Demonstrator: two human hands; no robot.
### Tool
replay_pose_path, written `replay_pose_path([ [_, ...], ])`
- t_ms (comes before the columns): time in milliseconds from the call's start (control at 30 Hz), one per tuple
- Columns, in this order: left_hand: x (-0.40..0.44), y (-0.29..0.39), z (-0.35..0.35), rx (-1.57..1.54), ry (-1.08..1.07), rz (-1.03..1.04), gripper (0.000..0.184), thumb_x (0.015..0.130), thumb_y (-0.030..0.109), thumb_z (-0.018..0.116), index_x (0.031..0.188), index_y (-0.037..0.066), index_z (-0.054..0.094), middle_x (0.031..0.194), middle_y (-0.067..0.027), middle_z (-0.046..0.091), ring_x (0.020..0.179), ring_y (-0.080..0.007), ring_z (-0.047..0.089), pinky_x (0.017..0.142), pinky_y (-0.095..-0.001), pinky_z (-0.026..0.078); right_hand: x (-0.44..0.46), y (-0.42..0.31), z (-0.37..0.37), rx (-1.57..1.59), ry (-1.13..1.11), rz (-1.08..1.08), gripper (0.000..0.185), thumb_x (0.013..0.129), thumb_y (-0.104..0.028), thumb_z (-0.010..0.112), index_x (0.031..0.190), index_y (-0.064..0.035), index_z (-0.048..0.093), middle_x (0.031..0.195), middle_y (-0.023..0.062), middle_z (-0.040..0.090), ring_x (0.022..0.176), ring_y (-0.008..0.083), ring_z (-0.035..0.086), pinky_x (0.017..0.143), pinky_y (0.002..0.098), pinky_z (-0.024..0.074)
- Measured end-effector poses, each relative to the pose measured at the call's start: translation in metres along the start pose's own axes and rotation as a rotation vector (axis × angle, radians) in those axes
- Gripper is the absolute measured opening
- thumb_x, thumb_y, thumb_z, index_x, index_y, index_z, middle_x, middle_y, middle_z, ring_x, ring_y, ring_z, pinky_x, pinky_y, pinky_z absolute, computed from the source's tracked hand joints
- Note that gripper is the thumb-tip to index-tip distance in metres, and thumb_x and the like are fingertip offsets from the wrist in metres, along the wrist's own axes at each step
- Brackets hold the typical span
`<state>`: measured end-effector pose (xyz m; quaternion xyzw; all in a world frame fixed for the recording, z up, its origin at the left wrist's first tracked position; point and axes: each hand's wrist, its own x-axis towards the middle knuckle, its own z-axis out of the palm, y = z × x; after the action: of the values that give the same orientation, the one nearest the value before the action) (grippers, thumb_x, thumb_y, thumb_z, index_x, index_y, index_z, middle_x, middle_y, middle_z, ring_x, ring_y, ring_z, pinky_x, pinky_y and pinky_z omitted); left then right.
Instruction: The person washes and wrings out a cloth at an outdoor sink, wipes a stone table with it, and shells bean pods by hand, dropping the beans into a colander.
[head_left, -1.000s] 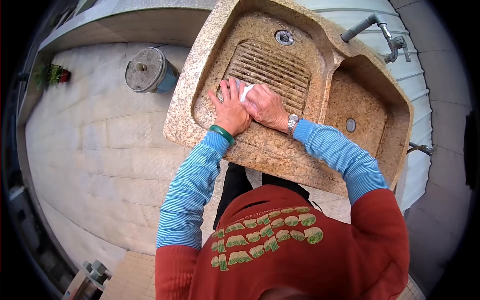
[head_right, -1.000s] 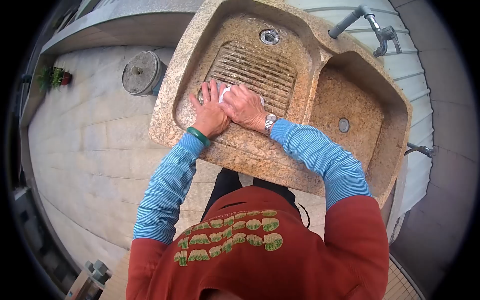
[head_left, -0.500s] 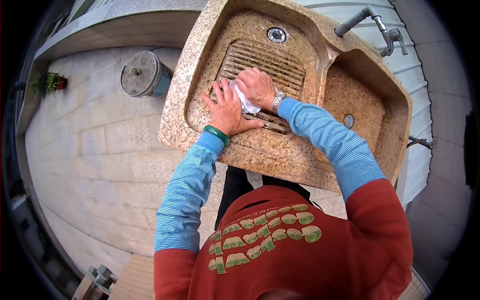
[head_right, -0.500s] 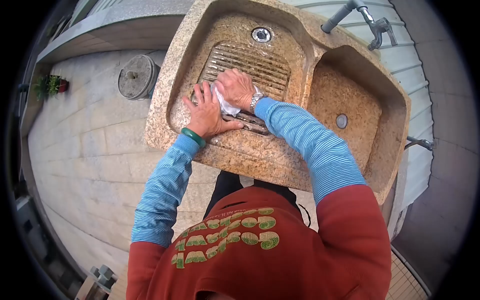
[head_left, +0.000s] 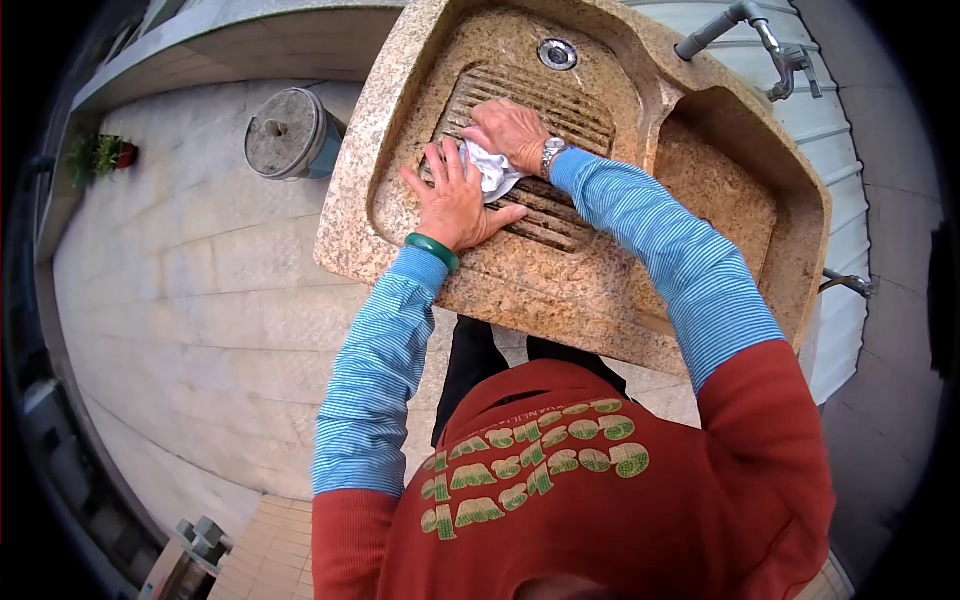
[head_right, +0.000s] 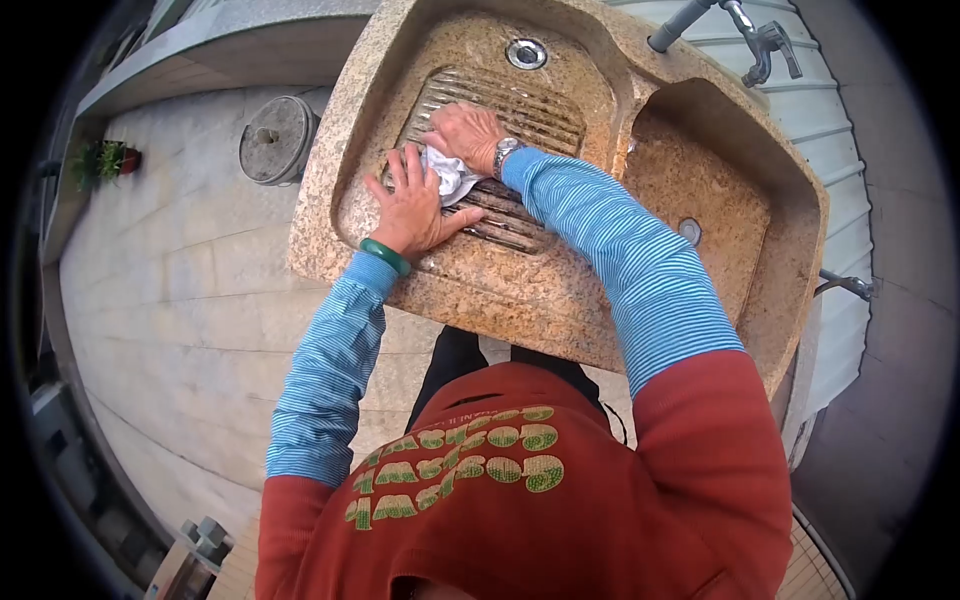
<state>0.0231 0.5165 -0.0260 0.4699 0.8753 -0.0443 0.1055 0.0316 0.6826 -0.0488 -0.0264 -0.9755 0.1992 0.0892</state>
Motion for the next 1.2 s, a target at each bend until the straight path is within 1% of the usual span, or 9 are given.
replay_pose_path([
  [167,0.0,-0.001,0.004,-0.204,0.18,-0.037,0.047,0.08,0.034,0.055,0.12,0.01,0.047,0.131,-0.0148,0.036,0.126,-0.0351,0.027,0.09,-0.0684,0.018,-0.013,-0.006,-0.058,0.102,0.243,-0.371,0.034,0.079,-0.032,0.064,0.081,-0.003,0.046,0.087,0.0131,0.049,0.081,0.0302,0.049,0.067,0.0377,0.0442],
  [267,-0.002,0.008,-0.018,-0.406,0.145,0.131,0.038,0.073,0.022,0.066,0.106,0.011,0.052,0.114,-0.0038,0.051,0.117,-0.0248,0.04,0.088,-0.0649,0.023,-0.062,0.036,-0.062,-0.059,0.186,-0.157,0.03,0.079,-0.024,0.059,0.096,-0.0011,0.05,0.096,0.0165,0.052,0.088,0.0312,0.051,0.075,0.0402,0.0451],
  [333,-0.009,0.023,-0.033,-0.239,0.08,0.201,0.054,0.071,0.042,0.067,0.111,0.009,0.05,0.113,-0.006,0.052,0.118,-0.0256,0.041,0.09,-0.0639,0.024,-0.088,0.042,-0.058,0.148,-0.006,0.454,0.038,0.081,-0.027,0.055,0.106,-0.0001,0.049,0.104,0.0211,0.052,0.099,0.0367,0.05,0.085,0.0433,0.0421],
  [500,0.005,0.045,-0.021,-0.239,0.286,0.013,0.093,0.073,0.064,0.055,0.13,-0.006,0.031,0.131,-0.0234,0.035,0.127,-0.0385,0.027,0.092,-0.0701,0.017,-0.062,0.031,-0.037,0.15,0.181,0.373,0.057,0.084,-0.04,0.053,0.13,-0.0103,0.039,0.114,0.0241,0.048,0.107,0.0376,0.047,0.087,0.0442,0.0412],
  [600,0.014,0.047,-0.001,-0.098,0.154,0.012,0.095,0.074,0.06,0.055,0.134,-0.006,0.025,0.137,-0.0253,0.028,0.13,-0.0396,0.023,0.093,-0.0699,0.017,-0.051,0.023,-0.011,0.073,0.176,0.267,0.038,0.083,-0.041,0.053,0.112,-0.0164,0.059,0.106,0.0157,0.05,0.099,0.0311,0.05,0.084,0.0419,0.0424],
  [767,0.011,0.037,0.012,-0.021,0.17,0.075,0.068,0.081,0.039,0.047,0.137,0.006,0.027,0.139,-0.0253,0.025,0.131,-0.0383,0.02,0.091,-0.072,0.017,-0.098,-0.005,-0.056,0.133,0.165,0.115,0.018,0.075,-0.022,0.063,0.072,-0.0059,0.055,0.08,0.0106,0.048,0.085,0.0286,0.053,0.067,0.0387,0.045],
  [900,0.013,0.046,0.015,0.002,0.227,0.039,0.061,0.083,0.035,0.042,0.136,0.008,0.03,0.138,-0.025,0.026,0.13,-0.0402,0.021,0.088,-0.0743,0.015,-0.082,0.033,-0.02,0.007,0.225,0.096,0.019,0.078,-0.023,0.06,0.08,-0.0052,0.054,0.077,0.0125,0.053,0.072,0.0291,0.056,0.062,0.039,0.0463],
  [1033,0.016,0.048,0.018,0.086,0.262,0.026,0.059,0.083,0.037,0.042,0.131,0.003,0.038,0.136,-0.0245,0.029,0.128,-0.0393,0.025,0.086,-0.0734,0.018,-0.046,0.033,-0.02,-0.195,0.24,0.194,0.028,0.079,-0.032,0.059,0.087,-0.0052,0.058,0.087,0.0107,0.053,0.086,0.0288,0.053,0.073,0.0394,0.0423],
  [1200,0.013,0.049,0.016,0.099,0.097,0.013,0.062,0.086,0.04,0.037,0.137,0.006,0.03,0.139,-0.0251,0.023,0.131,-0.0411,0.017,0.089,-0.0748,0.012,-0.086,-0.013,-0.053,0.089,0.238,0.128,0.032,0.072,-0.034,0.066,0.089,-0.0077,0.059,0.083,0.0087,0.05,0.082,0.026,0.049,0.074,0.0382,0.0408],
])
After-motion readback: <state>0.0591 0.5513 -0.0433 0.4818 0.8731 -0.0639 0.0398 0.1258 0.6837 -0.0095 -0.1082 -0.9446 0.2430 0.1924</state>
